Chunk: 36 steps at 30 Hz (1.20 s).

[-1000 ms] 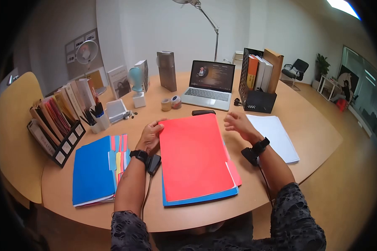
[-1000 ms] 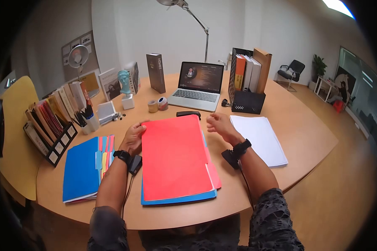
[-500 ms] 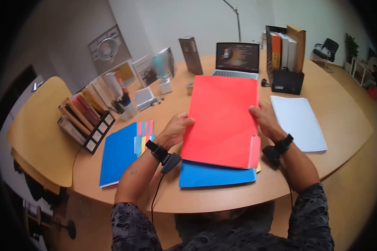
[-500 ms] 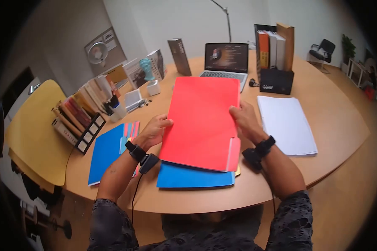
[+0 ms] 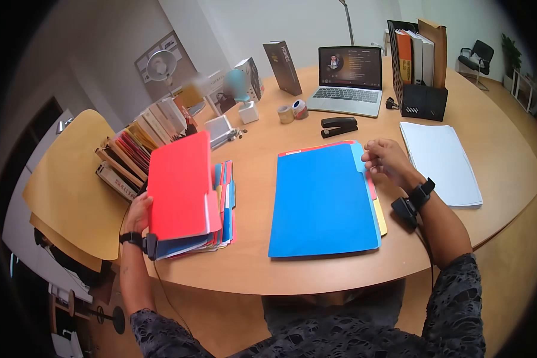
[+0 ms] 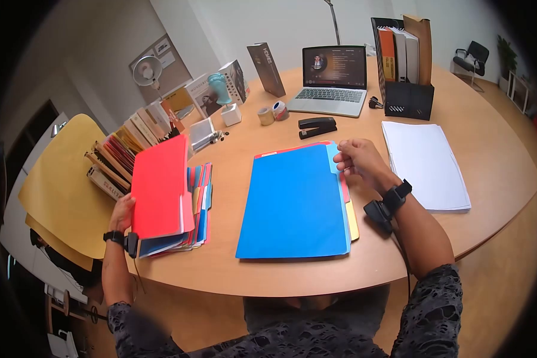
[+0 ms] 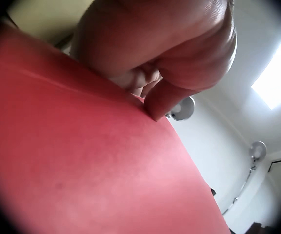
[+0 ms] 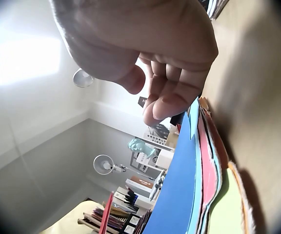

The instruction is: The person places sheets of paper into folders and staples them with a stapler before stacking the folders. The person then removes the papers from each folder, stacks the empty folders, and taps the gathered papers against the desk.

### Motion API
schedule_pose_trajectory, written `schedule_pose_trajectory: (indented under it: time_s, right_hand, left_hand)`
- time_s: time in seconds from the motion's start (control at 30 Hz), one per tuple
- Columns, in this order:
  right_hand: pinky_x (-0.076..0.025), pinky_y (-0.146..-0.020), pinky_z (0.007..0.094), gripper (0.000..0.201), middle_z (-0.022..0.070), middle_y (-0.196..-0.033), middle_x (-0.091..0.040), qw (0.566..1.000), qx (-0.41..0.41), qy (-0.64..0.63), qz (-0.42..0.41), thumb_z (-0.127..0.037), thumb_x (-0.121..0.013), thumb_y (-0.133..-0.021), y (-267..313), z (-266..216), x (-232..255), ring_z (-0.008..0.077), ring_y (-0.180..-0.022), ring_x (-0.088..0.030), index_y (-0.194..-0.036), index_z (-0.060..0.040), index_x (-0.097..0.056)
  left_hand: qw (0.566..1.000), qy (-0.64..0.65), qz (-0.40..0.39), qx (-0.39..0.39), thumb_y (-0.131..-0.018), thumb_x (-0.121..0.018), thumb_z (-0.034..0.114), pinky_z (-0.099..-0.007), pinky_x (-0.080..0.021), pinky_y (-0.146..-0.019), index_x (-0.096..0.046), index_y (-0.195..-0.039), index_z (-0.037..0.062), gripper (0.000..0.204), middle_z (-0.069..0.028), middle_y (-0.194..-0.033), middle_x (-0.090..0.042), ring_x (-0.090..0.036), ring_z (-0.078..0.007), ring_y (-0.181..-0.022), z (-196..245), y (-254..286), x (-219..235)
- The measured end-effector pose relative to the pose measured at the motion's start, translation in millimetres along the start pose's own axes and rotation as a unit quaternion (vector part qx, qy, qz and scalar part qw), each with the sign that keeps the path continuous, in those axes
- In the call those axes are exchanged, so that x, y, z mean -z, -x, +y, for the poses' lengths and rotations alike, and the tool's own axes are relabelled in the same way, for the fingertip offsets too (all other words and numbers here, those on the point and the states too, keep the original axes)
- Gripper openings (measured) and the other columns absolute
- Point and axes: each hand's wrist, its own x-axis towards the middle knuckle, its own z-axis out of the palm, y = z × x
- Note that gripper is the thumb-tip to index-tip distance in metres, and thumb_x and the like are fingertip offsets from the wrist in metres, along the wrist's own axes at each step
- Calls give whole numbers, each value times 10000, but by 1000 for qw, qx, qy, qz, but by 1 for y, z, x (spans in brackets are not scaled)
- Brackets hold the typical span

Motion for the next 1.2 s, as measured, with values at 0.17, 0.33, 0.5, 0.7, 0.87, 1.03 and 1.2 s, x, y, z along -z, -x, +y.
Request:
schedule_pose_trajectory:
  time_s: [0.17, 0.33, 0.5, 0.7, 0.87, 1.03, 1.2]
  right_hand:
    - [-492, -581, 241, 197, 46, -853, -636, 1000, -15, 3, -1, -250, -514, -1001, -2, 2, -1, 104, -690, -610, -995, -65, -581]
    - [-513, -591, 240, 212, 39, -845, -620, 999, -37, -1, -3, -247, -477, -1018, -1, -1, 1, 98, -680, -593, -1041, -57, -569]
    - [-588, -730, 351, 269, 97, -974, -554, 997, -64, -36, -12, -276, -493, -1012, -1, -7, 1, 194, -882, -579, -1105, -25, -521]
    - [-594, -747, 409, 329, 118, -1030, -517, 997, -62, -38, -26, -309, -473, -1021, 5, -13, 3, 215, -942, -563, -1160, -12, -494]
    - [-567, -807, 457, 370, 128, -1072, -500, 997, -67, -12, -44, -339, -491, -1014, 6, -13, 2, 235, -982, -550, -1178, -8, -490]
    - [-537, -843, 478, 407, 132, -1118, -491, 996, -65, 10, -55, -370, -516, -1001, 5, -10, 2, 244, -1009, -530, -1188, -9, -490]
    - [-554, -773, 429, 449, 125, -1115, -468, 997, -53, 32, -45, -375, -553, -974, 8, -15, 0, 216, -1001, -494, -1192, 11, -480]
  left_hand:
    - [995, -22, 70, 71, -935, -492, 47, -309, -518, -838, -562, -1243, -32, 326, -91, -1075, -660, -651, -191, -922, -28, 20, 32]
    - [899, -342, 248, 114, -872, -635, 149, -242, -428, -689, -630, -1167, 26, 319, -6, -929, -635, -571, -129, -782, -45, 1, 26]
    - [910, -398, -5, -118, -864, -680, 168, -336, -463, -974, -555, -1315, 16, 492, -117, -1256, -596, -546, -206, -1176, 3, -32, -107]
    - [755, -480, -384, -230, -759, -789, 419, -483, -313, -1114, -474, -1403, 130, 773, -173, -1494, -344, -303, -344, -1393, 20, -18, -306]
    - [671, -539, -452, -234, -672, -817, 521, -534, -246, -1147, -409, -1447, 131, 959, -205, -1533, -271, -208, -427, -1416, -1, -11, -364]
    - [657, -574, -441, -212, -647, -819, 550, -557, -226, -1154, -358, -1475, 116, 1042, -213, -1558, -221, -161, -442, -1433, -6, -10, -367]
    - [662, -582, -422, -212, -656, -801, 592, -557, -221, -1154, -348, -1477, 90, 1064, -220, -1561, -211, -159, -451, -1431, -9, -9, -364]
